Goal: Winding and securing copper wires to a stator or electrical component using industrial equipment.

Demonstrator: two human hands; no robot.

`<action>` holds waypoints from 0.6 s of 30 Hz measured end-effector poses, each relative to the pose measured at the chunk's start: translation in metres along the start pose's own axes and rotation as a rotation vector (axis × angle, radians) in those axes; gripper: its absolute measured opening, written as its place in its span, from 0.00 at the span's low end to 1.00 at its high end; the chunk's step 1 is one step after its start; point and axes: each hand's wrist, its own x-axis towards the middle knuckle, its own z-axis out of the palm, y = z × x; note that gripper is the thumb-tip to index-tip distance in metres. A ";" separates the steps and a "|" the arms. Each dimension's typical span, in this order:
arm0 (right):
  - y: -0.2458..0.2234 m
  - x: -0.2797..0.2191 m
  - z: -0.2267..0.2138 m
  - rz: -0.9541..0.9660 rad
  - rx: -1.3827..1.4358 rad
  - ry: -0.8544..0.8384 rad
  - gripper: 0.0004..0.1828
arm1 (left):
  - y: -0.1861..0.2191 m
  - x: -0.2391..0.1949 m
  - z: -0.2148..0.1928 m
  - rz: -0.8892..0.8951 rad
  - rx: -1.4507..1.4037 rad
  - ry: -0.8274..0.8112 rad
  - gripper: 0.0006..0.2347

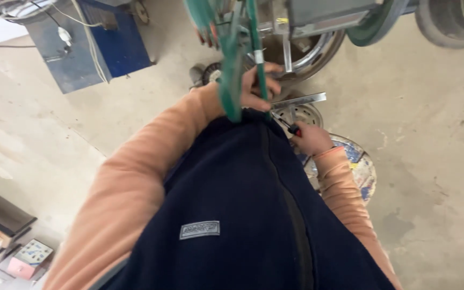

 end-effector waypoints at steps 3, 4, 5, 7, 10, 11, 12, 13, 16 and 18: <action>-0.019 0.009 0.002 0.092 -0.174 -0.095 0.22 | -0.006 0.004 -0.034 0.050 0.370 0.215 0.35; -0.019 0.011 0.007 0.092 -0.186 -0.099 0.22 | -0.016 0.002 -0.044 0.058 0.362 0.222 0.35; -0.019 0.014 0.013 0.082 -0.178 -0.073 0.22 | -0.027 0.000 -0.054 -0.171 0.543 0.475 0.33; -0.011 0.018 0.026 0.070 -0.184 -0.058 0.21 | -0.059 -0.014 -0.071 -0.411 0.697 0.733 0.31; 0.002 0.031 0.039 -0.014 -0.159 -0.039 0.19 | -0.085 -0.048 -0.077 -0.068 0.313 0.692 0.27; 0.004 0.032 0.041 -0.038 -0.103 -0.025 0.19 | -0.074 -0.059 -0.061 -0.157 0.136 0.542 0.19; 0.007 0.034 0.042 -0.064 -0.049 -0.011 0.19 | -0.062 -0.070 -0.046 -0.236 -0.037 0.389 0.12; -0.005 0.031 0.029 -0.069 -0.060 -0.018 0.19 | -0.051 -0.071 -0.034 -0.229 -0.046 0.398 0.12; -0.036 0.029 -0.001 -0.025 -0.181 -0.062 0.22 | -0.017 -0.071 -0.001 -0.073 -0.060 0.194 0.12; -0.049 0.038 -0.016 0.132 -0.337 -0.188 0.23 | 0.005 -0.063 0.020 -0.003 -0.186 0.047 0.19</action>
